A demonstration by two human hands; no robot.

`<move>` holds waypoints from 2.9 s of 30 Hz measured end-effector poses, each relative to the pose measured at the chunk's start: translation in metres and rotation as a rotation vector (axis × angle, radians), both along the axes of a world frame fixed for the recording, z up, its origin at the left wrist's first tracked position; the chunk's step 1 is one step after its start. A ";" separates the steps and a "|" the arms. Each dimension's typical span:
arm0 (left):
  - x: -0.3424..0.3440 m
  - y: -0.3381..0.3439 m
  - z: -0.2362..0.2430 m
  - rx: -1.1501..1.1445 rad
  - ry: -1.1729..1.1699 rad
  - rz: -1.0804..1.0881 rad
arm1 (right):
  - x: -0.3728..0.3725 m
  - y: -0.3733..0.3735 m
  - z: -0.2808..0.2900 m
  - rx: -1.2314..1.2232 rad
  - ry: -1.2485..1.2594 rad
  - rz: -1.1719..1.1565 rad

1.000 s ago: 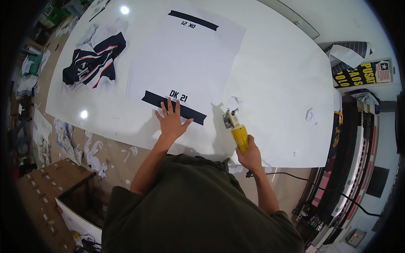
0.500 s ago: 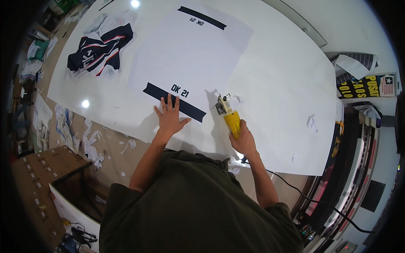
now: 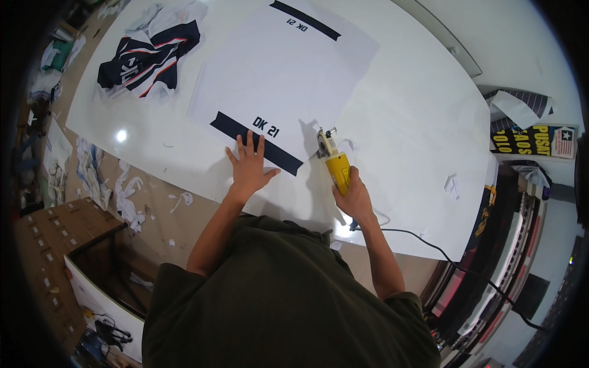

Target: The person unpacks a garment, unfolds it on a white table, and uses a yellow electric cutting tool to cut out printed designs from the fabric. The person handles the fabric and the cutting tool throughout the process.

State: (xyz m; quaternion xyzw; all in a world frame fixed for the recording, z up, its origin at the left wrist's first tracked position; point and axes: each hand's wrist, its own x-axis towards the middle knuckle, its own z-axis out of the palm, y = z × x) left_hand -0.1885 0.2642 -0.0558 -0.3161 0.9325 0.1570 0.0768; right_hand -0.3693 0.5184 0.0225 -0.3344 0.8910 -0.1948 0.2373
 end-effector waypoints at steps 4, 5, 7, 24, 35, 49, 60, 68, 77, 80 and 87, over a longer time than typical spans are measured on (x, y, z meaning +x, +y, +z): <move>0.001 0.000 -0.001 0.006 0.007 0.006 | -0.002 -0.013 0.004 -0.012 -0.002 -0.003; 0.002 0.000 -0.001 0.009 0.011 0.008 | -0.002 -0.017 0.004 -0.018 -0.002 -0.006; 0.001 0.000 0.000 0.022 0.032 0.015 | -0.003 -0.025 0.005 0.004 -0.022 -0.023; 0.002 0.000 0.004 0.054 0.095 0.038 | 0.002 -0.095 -0.005 -0.035 -0.030 -0.172; 0.004 -0.003 0.003 0.044 0.109 0.031 | 0.002 -0.152 0.000 -0.008 0.031 -0.294; -0.001 -0.008 0.010 0.098 -0.008 0.018 | -0.038 -0.198 -0.021 -0.036 0.101 -0.374; -0.002 -0.011 0.014 0.174 -0.011 0.016 | -0.080 -0.235 -0.021 -0.062 0.121 -0.372; -0.001 -0.013 0.017 0.190 0.002 0.014 | -0.104 -0.254 -0.022 -0.065 0.123 -0.395; -0.001 -0.012 0.014 0.177 0.019 0.021 | -0.125 -0.273 -0.033 -0.079 0.199 -0.467; -0.002 -0.012 0.012 0.174 0.015 0.028 | -0.133 -0.279 -0.030 -0.063 0.185 -0.490; -0.004 -0.009 0.009 0.172 0.017 0.032 | -0.163 -0.272 -0.029 -0.063 0.182 -0.446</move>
